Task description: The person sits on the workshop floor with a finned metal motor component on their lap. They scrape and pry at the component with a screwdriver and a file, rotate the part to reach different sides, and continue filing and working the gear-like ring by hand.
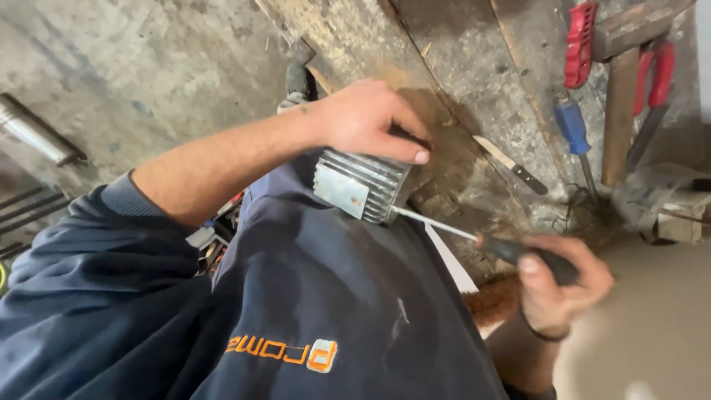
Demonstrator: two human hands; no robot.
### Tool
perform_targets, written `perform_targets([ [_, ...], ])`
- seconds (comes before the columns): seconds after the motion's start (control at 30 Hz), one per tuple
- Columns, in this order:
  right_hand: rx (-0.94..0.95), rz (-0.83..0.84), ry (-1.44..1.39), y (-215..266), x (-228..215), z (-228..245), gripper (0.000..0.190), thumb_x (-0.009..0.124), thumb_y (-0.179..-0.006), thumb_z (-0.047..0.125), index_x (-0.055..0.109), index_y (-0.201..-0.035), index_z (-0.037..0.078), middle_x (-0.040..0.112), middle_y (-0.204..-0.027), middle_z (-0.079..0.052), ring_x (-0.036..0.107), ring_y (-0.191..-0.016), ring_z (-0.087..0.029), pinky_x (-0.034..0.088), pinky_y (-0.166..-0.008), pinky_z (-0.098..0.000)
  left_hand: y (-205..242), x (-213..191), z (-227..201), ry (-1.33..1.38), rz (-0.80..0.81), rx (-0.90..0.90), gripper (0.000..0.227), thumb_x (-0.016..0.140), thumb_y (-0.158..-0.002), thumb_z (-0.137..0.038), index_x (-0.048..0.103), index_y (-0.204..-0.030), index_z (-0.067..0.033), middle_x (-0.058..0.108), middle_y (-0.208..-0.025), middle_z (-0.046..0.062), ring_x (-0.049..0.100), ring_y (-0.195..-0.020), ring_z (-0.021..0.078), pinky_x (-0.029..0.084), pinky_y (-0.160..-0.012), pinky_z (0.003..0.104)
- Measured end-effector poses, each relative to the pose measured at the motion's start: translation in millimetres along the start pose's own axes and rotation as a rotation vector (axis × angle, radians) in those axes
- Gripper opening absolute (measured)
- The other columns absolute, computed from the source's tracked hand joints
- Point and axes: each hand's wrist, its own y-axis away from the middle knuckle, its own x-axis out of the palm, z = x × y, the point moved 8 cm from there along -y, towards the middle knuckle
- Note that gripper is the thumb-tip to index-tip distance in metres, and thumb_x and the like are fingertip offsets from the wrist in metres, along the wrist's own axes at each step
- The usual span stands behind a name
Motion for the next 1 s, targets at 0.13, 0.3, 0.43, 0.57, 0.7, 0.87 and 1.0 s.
perform_targets([
  [0.13, -0.194, 0.03, 0.326, 2, 0, 42, 0.041, 0.084, -0.097, 0.038, 0.073, -0.102, -0.001, 0.073, -0.088, -0.011, 0.072, -0.079, -0.02, 0.057, -0.077, -0.0261, -4, 8, 6, -0.04, 0.085, -0.111, 0.04, 0.068, -0.09, -0.054, 0.08, -0.106, -0.0191, 0.078, -0.092, 0.008, 0.073, -0.083, 0.031, 0.055, -0.073, 0.043],
  [0.3, -0.306, -0.026, 0.252, -5, 9, 46, 0.047, 0.084, -0.093, 0.041, 0.069, -0.1, -0.003, 0.071, -0.082, -0.012, 0.071, -0.072, -0.021, 0.056, -0.068, -0.0287, -5, 5, 9, -0.064, 0.042, -0.051, 0.04, 0.069, -0.091, -0.053, 0.08, -0.107, -0.0177, 0.078, -0.097, 0.008, 0.073, -0.087, 0.0324, 0.056, -0.074, 0.044],
  [0.43, -0.415, -0.365, 0.082, 12, -15, 38, 0.049, 0.083, -0.088, 0.043, 0.062, -0.103, 0.001, 0.069, -0.084, -0.007, 0.067, -0.073, -0.019, 0.059, -0.064, -0.0293, -1, 8, 8, -0.05, 0.036, -0.097, 0.039, 0.069, -0.091, -0.053, 0.08, -0.107, -0.0196, 0.078, -0.096, 0.008, 0.073, -0.087, 0.0318, 0.056, -0.074, 0.044],
  [0.57, -0.322, -0.115, 0.217, 22, -14, 15, 0.045, 0.086, -0.102, 0.038, 0.071, -0.109, -0.003, 0.072, -0.092, -0.013, 0.069, -0.082, -0.024, 0.055, -0.084, -0.0328, -7, 11, 8, -0.069, 0.079, -0.154, 0.039, 0.069, -0.089, -0.054, 0.081, -0.106, -0.0212, 0.078, -0.092, 0.007, 0.074, -0.085, 0.0309, 0.056, -0.074, 0.043],
  [0.7, -0.331, 0.018, 0.345, 4, 15, 32, 0.043, 0.082, -0.093, 0.036, 0.069, -0.106, -0.003, 0.072, -0.082, -0.014, 0.069, -0.069, -0.025, 0.055, -0.069, -0.0296, -5, 10, 6, -0.075, 0.068, -0.155, 0.039, 0.069, -0.089, -0.054, 0.081, -0.106, -0.0204, 0.078, -0.092, 0.007, 0.073, -0.084, 0.0315, 0.056, -0.073, 0.044],
  [0.87, -0.414, -0.223, 0.063, 5, -13, 32, 0.044, 0.089, -0.094, 0.036, 0.067, -0.111, 0.003, 0.073, -0.094, -0.01, 0.07, -0.073, -0.02, 0.058, -0.073, -0.0318, -5, 10, 8, -0.063, 0.048, -0.126, 0.04, 0.07, -0.09, -0.054, 0.081, -0.104, -0.0183, 0.078, -0.091, 0.008, 0.073, -0.084, 0.0312, 0.056, -0.074, 0.043],
  [1.0, -0.322, 0.016, 0.295, -16, 28, 50, 0.044, 0.084, -0.091, 0.039, 0.071, -0.109, 0.001, 0.073, -0.086, -0.01, 0.068, -0.069, -0.019, 0.053, -0.067, -0.0283, -8, 10, 7, -0.059, 0.093, -0.182, 0.04, 0.068, -0.089, -0.054, 0.081, -0.105, -0.0193, 0.077, -0.087, 0.008, 0.073, -0.082, 0.0303, 0.055, -0.073, 0.043],
])
